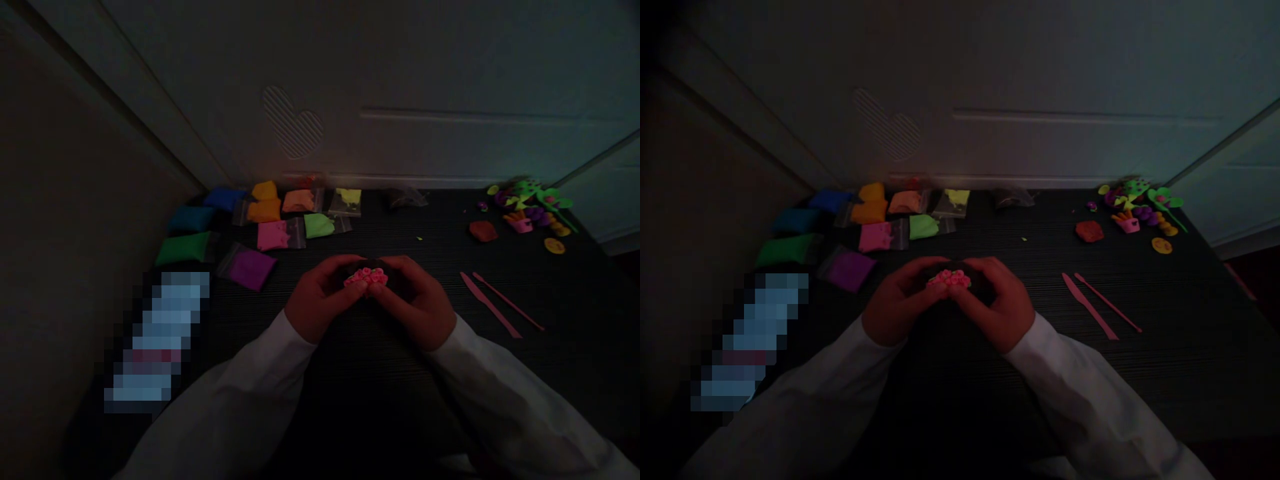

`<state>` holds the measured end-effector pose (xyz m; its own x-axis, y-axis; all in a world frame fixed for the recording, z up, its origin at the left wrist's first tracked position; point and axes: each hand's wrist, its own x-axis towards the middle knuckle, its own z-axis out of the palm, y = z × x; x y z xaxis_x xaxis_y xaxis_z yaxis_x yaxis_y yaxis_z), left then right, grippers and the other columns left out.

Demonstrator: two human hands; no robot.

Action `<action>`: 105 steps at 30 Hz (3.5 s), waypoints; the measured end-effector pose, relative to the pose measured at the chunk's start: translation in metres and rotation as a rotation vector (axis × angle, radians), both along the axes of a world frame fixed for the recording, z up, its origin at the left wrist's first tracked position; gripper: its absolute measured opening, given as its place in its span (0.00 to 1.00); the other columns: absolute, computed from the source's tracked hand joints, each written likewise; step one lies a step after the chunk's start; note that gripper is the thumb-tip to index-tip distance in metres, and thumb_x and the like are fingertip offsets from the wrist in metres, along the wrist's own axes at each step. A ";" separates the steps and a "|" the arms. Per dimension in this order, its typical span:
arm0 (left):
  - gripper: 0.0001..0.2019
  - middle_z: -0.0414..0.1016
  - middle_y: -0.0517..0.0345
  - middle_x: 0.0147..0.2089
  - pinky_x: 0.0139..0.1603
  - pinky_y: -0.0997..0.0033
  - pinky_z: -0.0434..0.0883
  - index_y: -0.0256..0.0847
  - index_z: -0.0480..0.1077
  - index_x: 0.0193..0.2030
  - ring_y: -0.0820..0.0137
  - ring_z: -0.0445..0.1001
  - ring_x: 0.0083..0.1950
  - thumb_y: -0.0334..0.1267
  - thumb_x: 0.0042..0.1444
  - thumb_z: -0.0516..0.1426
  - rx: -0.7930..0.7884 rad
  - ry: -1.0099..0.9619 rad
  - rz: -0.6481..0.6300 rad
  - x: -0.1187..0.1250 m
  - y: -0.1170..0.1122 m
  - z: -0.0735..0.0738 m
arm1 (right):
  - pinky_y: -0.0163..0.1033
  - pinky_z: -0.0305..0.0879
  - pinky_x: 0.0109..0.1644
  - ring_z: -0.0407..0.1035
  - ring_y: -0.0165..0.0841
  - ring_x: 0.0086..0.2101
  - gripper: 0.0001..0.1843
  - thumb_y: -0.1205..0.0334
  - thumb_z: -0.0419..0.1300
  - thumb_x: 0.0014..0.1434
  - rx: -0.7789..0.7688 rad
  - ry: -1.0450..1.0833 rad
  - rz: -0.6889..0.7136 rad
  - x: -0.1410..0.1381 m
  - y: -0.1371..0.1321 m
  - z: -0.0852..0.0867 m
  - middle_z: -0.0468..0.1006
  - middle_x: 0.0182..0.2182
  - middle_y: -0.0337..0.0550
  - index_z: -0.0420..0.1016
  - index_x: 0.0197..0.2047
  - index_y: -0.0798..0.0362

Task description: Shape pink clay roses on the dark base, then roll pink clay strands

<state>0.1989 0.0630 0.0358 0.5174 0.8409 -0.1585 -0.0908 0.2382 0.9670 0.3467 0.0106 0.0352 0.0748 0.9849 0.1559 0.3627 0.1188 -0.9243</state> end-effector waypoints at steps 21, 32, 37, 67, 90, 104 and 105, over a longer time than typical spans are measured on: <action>0.17 0.74 0.58 0.40 0.42 0.71 0.67 0.42 0.67 0.42 0.70 0.71 0.40 0.38 0.42 0.60 -0.002 0.057 0.021 0.000 -0.001 -0.003 | 0.42 0.62 0.43 0.65 0.33 0.38 0.15 0.57 0.56 0.51 0.000 -0.033 -0.005 0.001 0.000 -0.001 0.69 0.37 0.43 0.65 0.43 0.50; 0.17 0.74 0.57 0.40 0.41 0.70 0.68 0.40 0.67 0.42 0.70 0.71 0.39 0.39 0.43 0.59 0.020 0.072 0.019 0.000 -0.001 -0.002 | 0.41 0.62 0.43 0.64 0.32 0.38 0.14 0.58 0.56 0.52 0.009 -0.041 0.005 0.001 0.000 -0.001 0.69 0.37 0.43 0.65 0.42 0.51; 0.18 0.74 0.57 0.40 0.41 0.71 0.68 0.40 0.67 0.42 0.70 0.72 0.39 0.39 0.42 0.59 0.033 0.080 0.017 0.000 0.000 -0.004 | 0.40 0.61 0.43 0.64 0.32 0.38 0.14 0.58 0.56 0.52 -0.003 -0.036 0.008 0.001 0.000 -0.002 0.69 0.37 0.42 0.65 0.43 0.51; 0.08 0.71 0.57 0.38 0.35 0.70 0.68 0.40 0.70 0.34 0.70 0.70 0.36 0.36 0.48 0.53 0.010 -0.079 0.134 -0.008 0.013 -0.010 | 0.41 0.62 0.43 0.65 0.33 0.38 0.15 0.57 0.58 0.50 -0.028 0.014 -0.037 0.001 0.001 -0.005 0.70 0.37 0.42 0.66 0.42 0.50; 0.08 0.74 0.56 0.36 0.39 0.72 0.68 0.46 0.74 0.32 0.71 0.71 0.37 0.32 0.44 0.58 0.504 0.083 -0.266 -0.027 0.027 0.010 | 0.34 0.65 0.34 0.68 0.28 0.30 0.13 0.59 0.61 0.46 -0.393 0.355 0.249 0.015 0.002 0.018 0.74 0.30 0.38 0.70 0.36 0.52; 0.05 0.75 0.56 0.34 0.39 0.70 0.69 0.43 0.73 0.29 0.70 0.72 0.36 0.32 0.42 0.59 0.428 0.124 -0.199 -0.024 0.022 0.007 | 0.34 0.65 0.34 0.68 0.28 0.29 0.11 0.59 0.60 0.47 -0.392 0.328 0.266 0.014 0.002 0.020 0.74 0.29 0.38 0.70 0.35 0.53; 0.06 0.75 0.57 0.33 0.37 0.71 0.70 0.43 0.72 0.30 0.70 0.73 0.35 0.32 0.42 0.60 0.375 0.101 -0.177 -0.023 0.021 0.006 | 0.34 0.65 0.34 0.68 0.28 0.29 0.11 0.59 0.60 0.47 -0.393 0.333 0.260 0.014 0.002 0.020 0.74 0.29 0.38 0.70 0.35 0.53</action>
